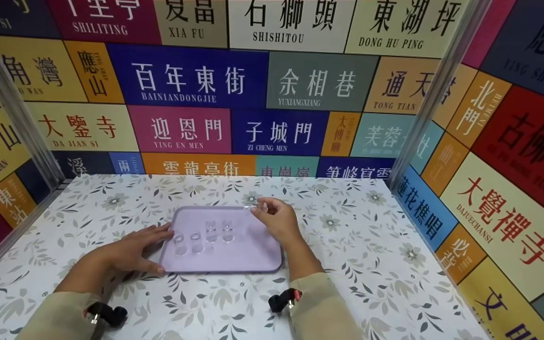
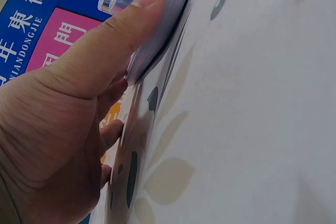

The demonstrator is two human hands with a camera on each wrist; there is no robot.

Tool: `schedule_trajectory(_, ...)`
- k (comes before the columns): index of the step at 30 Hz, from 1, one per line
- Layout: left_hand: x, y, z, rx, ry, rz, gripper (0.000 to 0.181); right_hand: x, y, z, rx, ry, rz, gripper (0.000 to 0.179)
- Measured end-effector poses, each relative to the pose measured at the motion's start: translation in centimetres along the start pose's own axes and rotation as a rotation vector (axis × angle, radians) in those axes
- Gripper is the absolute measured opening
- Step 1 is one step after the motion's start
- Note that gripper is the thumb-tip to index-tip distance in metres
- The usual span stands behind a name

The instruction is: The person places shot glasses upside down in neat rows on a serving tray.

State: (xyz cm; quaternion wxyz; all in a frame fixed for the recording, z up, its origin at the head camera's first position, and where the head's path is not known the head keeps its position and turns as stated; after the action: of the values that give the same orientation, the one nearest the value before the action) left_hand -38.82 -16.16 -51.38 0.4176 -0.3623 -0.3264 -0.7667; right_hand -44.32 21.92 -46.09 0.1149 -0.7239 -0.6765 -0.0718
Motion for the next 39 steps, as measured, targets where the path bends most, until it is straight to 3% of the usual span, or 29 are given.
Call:
schedule_trajectory(8, 0.1, 0.0, 0.1, -0.033, -0.017, 0.007, 0.111, -2.0, 0.2, -0.6, -0.027, -0.065, -0.014, 0.044)
schedule_trajectory(13, 0.0, -0.1, -0.1, -0.016, -0.010, 0.001, 0.111, -2.6, 0.4, -1.0, 0.003, -0.013, -0.015, 0.037)
schedule_trajectory(20, 0.0, 0.0, -0.2, -0.012, -0.004, 0.005, 0.111, -2.8, 0.4, -0.7, 0.037, 0.012, -0.037, 0.042)
schedule_trajectory(32, 0.0, 0.2, -0.2, 0.005, 0.003, 0.004, 0.112, -3.2, 0.5, 0.8, -0.029, 0.084, -0.099, 0.043)
schedule_trajectory(39, 0.2, 0.2, 0.2, -0.006, -0.009, 0.009, 0.111, -3.9, 1.0, 1.3, -0.033, 0.108, -0.182, 0.039)
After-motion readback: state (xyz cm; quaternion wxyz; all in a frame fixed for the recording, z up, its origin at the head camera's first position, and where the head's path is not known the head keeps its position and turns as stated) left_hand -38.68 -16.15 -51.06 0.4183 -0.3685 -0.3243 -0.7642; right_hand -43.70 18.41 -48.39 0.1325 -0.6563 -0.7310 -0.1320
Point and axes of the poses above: each hand's wrist, its own y-axis away from the middle knuckle, its own x-axis out of the back of the hand, z = x × y, the point moved 10 cm from there along -y, towards the middle knuckle, and after that the axes turned 3 degrees about -x, right-handed, at the moved point
